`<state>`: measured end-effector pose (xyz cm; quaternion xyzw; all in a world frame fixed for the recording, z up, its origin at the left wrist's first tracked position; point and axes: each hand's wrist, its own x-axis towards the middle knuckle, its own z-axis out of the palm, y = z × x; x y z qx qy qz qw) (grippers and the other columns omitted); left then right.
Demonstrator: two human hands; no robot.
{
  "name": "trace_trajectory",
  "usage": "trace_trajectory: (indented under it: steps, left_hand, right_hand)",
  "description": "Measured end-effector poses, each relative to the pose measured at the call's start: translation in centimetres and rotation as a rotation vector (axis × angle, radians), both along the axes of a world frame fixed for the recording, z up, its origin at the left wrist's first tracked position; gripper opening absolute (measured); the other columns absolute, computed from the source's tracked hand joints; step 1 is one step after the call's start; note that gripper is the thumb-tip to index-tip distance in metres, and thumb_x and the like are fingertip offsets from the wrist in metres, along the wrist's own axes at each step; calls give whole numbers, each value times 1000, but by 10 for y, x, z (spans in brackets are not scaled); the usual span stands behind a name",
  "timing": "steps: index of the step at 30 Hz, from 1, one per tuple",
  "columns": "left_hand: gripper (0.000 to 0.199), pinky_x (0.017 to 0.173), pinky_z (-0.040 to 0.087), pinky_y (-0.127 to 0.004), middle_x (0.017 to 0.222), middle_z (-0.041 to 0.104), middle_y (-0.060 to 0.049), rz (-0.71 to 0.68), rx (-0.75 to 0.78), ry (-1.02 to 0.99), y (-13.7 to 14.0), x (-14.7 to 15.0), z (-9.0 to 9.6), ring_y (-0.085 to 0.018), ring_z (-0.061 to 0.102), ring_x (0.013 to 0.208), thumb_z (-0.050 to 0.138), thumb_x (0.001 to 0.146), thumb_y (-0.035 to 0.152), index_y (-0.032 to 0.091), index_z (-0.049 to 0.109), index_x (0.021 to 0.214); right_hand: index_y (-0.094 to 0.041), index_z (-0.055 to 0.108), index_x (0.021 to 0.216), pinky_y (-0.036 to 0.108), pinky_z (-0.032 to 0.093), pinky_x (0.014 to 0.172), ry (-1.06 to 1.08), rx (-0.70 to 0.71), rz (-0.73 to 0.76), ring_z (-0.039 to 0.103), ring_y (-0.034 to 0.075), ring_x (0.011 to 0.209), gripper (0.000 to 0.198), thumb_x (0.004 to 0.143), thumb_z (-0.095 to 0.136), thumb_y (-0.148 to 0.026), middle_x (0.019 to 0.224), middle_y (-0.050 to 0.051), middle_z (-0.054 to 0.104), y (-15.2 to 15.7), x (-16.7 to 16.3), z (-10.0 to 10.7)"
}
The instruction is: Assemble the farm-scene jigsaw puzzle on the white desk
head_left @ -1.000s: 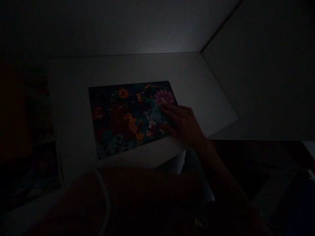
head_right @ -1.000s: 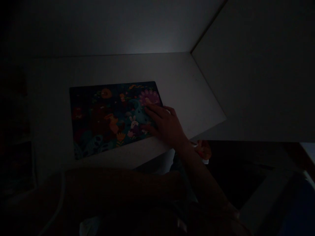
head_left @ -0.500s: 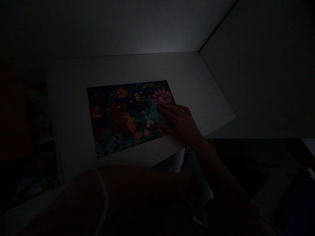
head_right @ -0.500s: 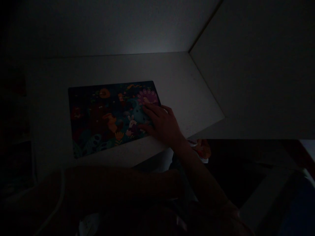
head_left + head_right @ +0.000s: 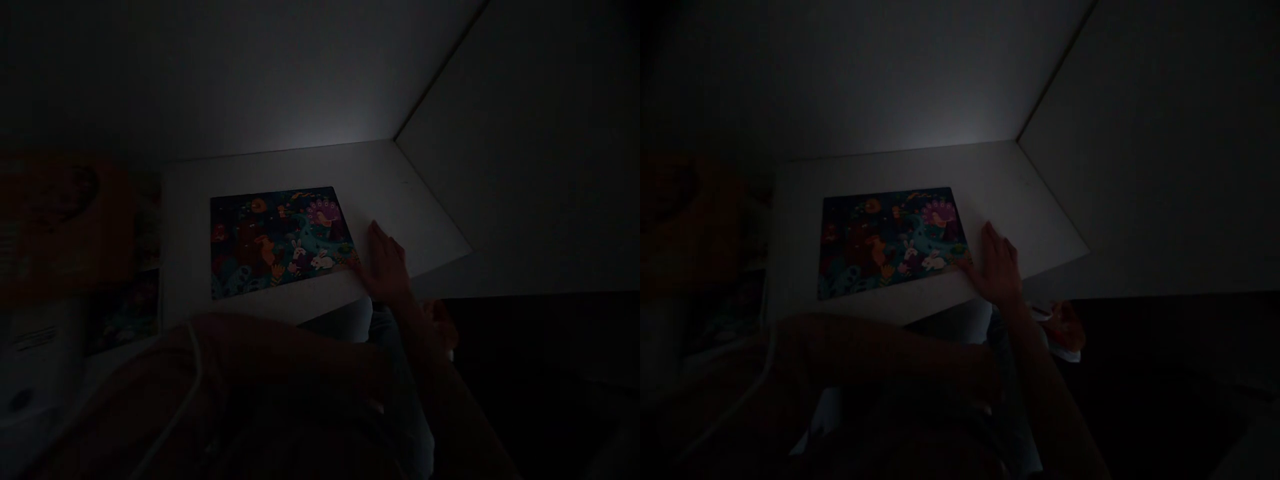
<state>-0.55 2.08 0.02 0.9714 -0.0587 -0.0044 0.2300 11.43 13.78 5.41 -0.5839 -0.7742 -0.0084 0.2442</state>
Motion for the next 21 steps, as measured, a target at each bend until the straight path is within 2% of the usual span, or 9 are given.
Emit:
trace_trajectory:
  steps: [1, 3, 9, 13, 15, 17, 19, 20, 21]
  left_hand:
    - [25, 63, 55, -31, 96, 87, 1, -156, -49, 0, 7, 2, 4, -21, 83, 88, 91, 101, 55, 33, 86, 91]
    - [19, 66, 57, -32, 95, 86, 0, -213, -117, 13, 21, 6, 12, -23, 83, 89, 93, 102, 41, 30, 83, 88]
    - [23, 67, 56, -30, 92, 85, -4, 114, -123, 182, 46, 1, 60, -22, 80, 82, 98, 95, 31, 24, 80, 81]
    - [21, 68, 49, -23, 104, 89, -5, 314, -85, 147, 62, -36, 107, -17, 78, 80, 77, 113, 35, 19, 85, 124]
    - [33, 83, 52, -18, 116, 89, -2, 480, -87, -84, 73, -67, 126, -12, 79, 93, 69, 116, 34, 18, 82, 142]
    - [44, 97, 52, -18, 121, 89, 1, 877, 149, -282, 82, -104, 135, -11, 79, 106, 57, 117, 42, 18, 84, 141]
    - [52, 115, 54, -36, 138, 87, -11, 1147, 280, -322, 90, -142, 132, -28, 75, 131, 53, 116, 44, 11, 88, 134]
    - [47, 122, 52, -44, 148, 84, -15, 1257, 337, -316, 93, -159, 127, -35, 70, 144, 57, 113, 44, 16, 92, 127]
    - [43, 126, 54, -50, 162, 78, -8, 1356, 434, -217, 96, -174, 120, -36, 63, 157, 62, 112, 54, 29, 90, 133]
  right_hand:
    - [-22, 31, 190, 75, 44, 135, 13, 20, -11, 53, 44, 171, 97, 116, 52, -80, 187, 28, 48, 1, -2, -2]
    - [-20, 32, 190, 74, 43, 136, 28, 54, -16, 51, 44, 173, 96, 116, 50, -79, 188, 28, 47, 2, -3, -6]
    - [-18, 61, 171, 75, 50, 129, 109, 146, -21, 63, 46, 161, 80, 115, 54, -75, 170, 28, 67, 10, -4, -18]
    - [-30, 84, 128, 69, 57, 115, 296, 266, 1, 78, 41, 131, 41, 117, 59, -60, 128, 14, 88, 3, 3, -9]
    - [-35, 84, 111, 68, 58, 109, 417, 334, -5, 81, 39, 116, 29, 116, 64, -55, 110, 8, 89, -14, 13, -8]
    - [-40, 84, 110, 68, 59, 102, 485, 335, 18, 81, 41, 111, 17, 111, 72, -52, 108, 7, 89, -43, 31, -17]
    - [-42, 85, 113, 69, 58, 96, 437, 238, 57, 81, 44, 112, 17, 109, 72, -53, 112, 8, 90, -83, 56, -42]
    - [-41, 87, 114, 66, 59, 93, 376, 172, 58, 81, 43, 113, 22, 110, 69, -54, 113, 9, 90, -105, 69, -59]
    - [-38, 88, 115, 61, 59, 96, 316, 93, 28, 82, 40, 115, 29, 111, 63, -51, 115, 9, 90, -128, 82, -78]
